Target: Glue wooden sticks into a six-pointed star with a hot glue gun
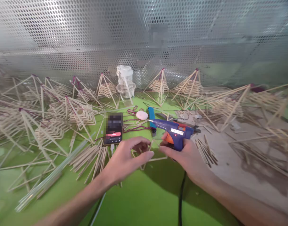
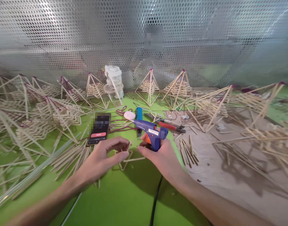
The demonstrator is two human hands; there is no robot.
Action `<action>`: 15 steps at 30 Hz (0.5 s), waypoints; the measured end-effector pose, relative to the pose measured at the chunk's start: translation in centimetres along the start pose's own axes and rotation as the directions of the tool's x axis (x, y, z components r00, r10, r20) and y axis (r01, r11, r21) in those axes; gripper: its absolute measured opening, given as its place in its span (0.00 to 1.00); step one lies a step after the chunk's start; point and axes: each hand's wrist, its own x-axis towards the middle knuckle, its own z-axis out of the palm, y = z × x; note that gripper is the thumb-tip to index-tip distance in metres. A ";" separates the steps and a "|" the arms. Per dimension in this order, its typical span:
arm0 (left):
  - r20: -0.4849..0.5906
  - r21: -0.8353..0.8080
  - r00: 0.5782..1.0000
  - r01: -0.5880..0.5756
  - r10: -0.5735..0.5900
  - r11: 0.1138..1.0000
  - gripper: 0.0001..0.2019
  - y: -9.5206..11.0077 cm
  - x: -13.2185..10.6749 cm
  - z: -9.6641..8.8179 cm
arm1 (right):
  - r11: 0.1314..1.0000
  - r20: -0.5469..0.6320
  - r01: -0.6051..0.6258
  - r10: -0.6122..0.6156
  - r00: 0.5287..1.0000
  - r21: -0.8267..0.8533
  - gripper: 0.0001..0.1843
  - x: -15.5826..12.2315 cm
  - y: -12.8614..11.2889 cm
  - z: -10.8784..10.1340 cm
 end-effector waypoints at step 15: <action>0.034 -0.091 0.993 0.119 -0.116 0.989 0.09 -1.1 0.3 -0.3 | 0.993 0.118 -0.049 0.062 0.991 -0.110 0.15 -0.3 0.1 -0.2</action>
